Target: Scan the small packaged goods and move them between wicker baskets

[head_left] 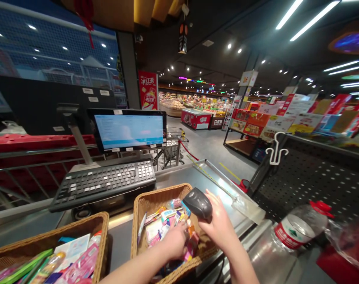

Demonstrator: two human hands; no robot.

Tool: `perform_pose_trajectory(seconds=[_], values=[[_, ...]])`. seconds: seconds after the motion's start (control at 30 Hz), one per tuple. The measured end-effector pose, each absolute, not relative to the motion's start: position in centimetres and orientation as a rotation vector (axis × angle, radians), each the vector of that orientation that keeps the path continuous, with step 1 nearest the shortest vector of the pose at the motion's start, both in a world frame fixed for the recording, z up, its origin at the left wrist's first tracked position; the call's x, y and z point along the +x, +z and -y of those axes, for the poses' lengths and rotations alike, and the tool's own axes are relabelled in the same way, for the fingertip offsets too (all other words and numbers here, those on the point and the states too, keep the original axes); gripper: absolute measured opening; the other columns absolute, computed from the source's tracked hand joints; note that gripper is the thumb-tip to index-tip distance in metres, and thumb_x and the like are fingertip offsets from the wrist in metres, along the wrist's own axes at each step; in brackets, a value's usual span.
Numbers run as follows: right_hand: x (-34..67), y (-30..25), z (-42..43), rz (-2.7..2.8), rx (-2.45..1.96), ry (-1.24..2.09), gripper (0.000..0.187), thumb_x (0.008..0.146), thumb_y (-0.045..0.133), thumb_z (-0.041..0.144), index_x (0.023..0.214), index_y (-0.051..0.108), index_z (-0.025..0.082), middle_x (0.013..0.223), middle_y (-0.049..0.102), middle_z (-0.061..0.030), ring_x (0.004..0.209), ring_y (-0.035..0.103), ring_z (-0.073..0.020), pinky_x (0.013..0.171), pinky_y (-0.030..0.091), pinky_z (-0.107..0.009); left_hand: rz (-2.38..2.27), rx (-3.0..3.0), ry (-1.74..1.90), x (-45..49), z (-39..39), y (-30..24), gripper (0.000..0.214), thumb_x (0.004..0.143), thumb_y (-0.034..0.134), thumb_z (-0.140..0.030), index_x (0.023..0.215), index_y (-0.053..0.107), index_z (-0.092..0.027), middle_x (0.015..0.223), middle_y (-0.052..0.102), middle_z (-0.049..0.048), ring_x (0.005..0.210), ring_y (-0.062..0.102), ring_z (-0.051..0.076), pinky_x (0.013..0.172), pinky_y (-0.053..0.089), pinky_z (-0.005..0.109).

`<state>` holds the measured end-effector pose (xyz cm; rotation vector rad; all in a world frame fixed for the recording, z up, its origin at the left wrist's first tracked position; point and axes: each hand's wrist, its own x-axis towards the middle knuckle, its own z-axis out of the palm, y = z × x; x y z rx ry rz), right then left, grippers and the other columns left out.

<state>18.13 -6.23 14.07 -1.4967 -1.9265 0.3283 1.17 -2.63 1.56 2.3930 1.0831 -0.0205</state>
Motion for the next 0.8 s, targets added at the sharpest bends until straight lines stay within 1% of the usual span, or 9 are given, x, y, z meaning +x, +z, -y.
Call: perform_pose_trajectory(seconds=[0.13, 0.23, 0.3, 0.4, 0.47, 0.53, 0.6, 0.7, 0.8], values=[[18.5, 13.8, 5.8, 1.932, -1.454, 0.319, 0.048, 0.068, 0.058, 0.015, 0.116, 0.062, 0.020, 0.128, 0.060, -0.0105, 0.139, 0.038, -0.0304, 0.117, 0.022, -0.057, -1.221, 2.375, -0.056, 2.4, 3.6, 1.1, 0.052, 0.070, 0.063, -0.042, 0.119, 0.063, -0.026, 0.143, 0.051, 0.0109, 0.136, 0.038, 0.037, 0.116, 0.011, 0.062], [18.7, 13.6, 5.7, 1.947, -1.441, 0.312, 0.048, 0.069, 0.058, 0.016, 0.116, 0.061, 0.019, 0.128, 0.060, -0.0108, 0.139, 0.038, -0.0305, 0.117, 0.021, -0.059, -1.193, 2.472, -0.061, 2.9, 3.7, 1.1, 0.055, 0.072, 0.061, -0.038, 0.126, 0.059, -0.025, 0.146, 0.047, 0.0140, 0.138, 0.035, 0.038, 0.114, 0.011, 0.065], [18.8, 13.5, 5.8, 1.935, -1.437, 0.314, 0.049, 0.069, 0.058, 0.016, 0.117, 0.060, 0.019, 0.128, 0.060, -0.0110, 0.139, 0.037, -0.0302, 0.117, 0.021, -0.058, -1.199, 2.507, -0.128, 2.9, 3.4, 1.2, 0.057, 0.069, 0.064, -0.035, 0.125, 0.061, -0.021, 0.147, 0.045, 0.0177, 0.137, 0.036, 0.039, 0.114, 0.011, 0.066], [19.0, 13.3, 5.9, 1.908, -1.428, 0.320, 0.050, 0.068, 0.058, 0.016, 0.118, 0.060, 0.019, 0.128, 0.060, -0.0109, 0.139, 0.037, -0.0299, 0.117, 0.023, -0.057, -1.245, 2.541, -0.263, 2.5, 2.6, 1.0, 0.055, 0.067, 0.068, -0.030, 0.118, 0.066, -0.012, 0.143, 0.048, 0.0236, 0.134, 0.039, 0.041, 0.116, 0.008, 0.063], [19.1, 13.3, 5.9, 1.905, -1.426, 0.321, 0.050, 0.067, 0.059, 0.016, 0.117, 0.061, 0.020, 0.127, 0.060, -0.0101, 0.139, 0.037, -0.0302, 0.117, 0.022, -0.057, -1.302, 2.564, -0.233, 2.2, 2.2, 0.6, 0.051, 0.073, 0.062, -0.025, 0.122, 0.064, -0.011, 0.143, 0.048, 0.0228, 0.136, 0.038, 0.039, 0.117, 0.007, 0.062], [19.1, 13.3, 6.0, 1.911, -1.429, 0.323, 0.050, 0.068, 0.059, 0.016, 0.117, 0.061, 0.020, 0.127, 0.061, -0.0101, 0.139, 0.037, -0.0306, 0.117, 0.020, -0.057, -1.348, 2.563, -0.168, 2.1, 1.8, 0.3, 0.046, 0.080, 0.053, -0.020, 0.125, 0.062, -0.014, 0.142, 0.050, 0.0195, 0.136, 0.039, 0.036, 0.117, 0.010, 0.062], [19.0, 13.4, 6.0, 1.913, -1.440, 0.326, 0.050, 0.068, 0.058, 0.016, 0.118, 0.060, 0.019, 0.127, 0.061, -0.0108, 0.139, 0.037, -0.0310, 0.118, 0.018, -0.058, -1.343, 2.552, -0.146, 2.0, 1.5, 0.0, 0.038, 0.084, 0.048, -0.019, 0.117, 0.067, -0.017, 0.138, 0.055, 0.0164, 0.132, 0.045, 0.033, 0.117, 0.013, 0.061], [18.9, 13.5, 6.1, 1.910, -1.462, 0.331, 0.049, 0.067, 0.058, 0.015, 0.116, 0.061, 0.019, 0.129, 0.059, -0.0116, 0.139, 0.037, -0.0317, 0.118, 0.016, -0.060, -1.290, 2.555, -0.150, 1.7, 1.0, 0.0, 0.028, 0.082, 0.054, -0.021, 0.102, 0.073, -0.019, 0.130, 0.061, 0.0139, 0.129, 0.047, 0.032, 0.118, 0.014, 0.057], [18.8, 13.6, 6.1, 1.901, -1.467, 0.328, 0.051, 0.066, 0.058, 0.015, 0.117, 0.061, 0.018, 0.130, 0.059, -0.0123, 0.139, 0.038, -0.0324, 0.117, 0.017, -0.060, -1.290, 2.541, -0.134, 1.0, 0.5, 0.3, 0.030, 0.071, 0.070, -0.031, 0.099, 0.074, -0.021, 0.131, 0.060, 0.0133, 0.132, 0.045, 0.034, 0.117, 0.017, 0.058]])
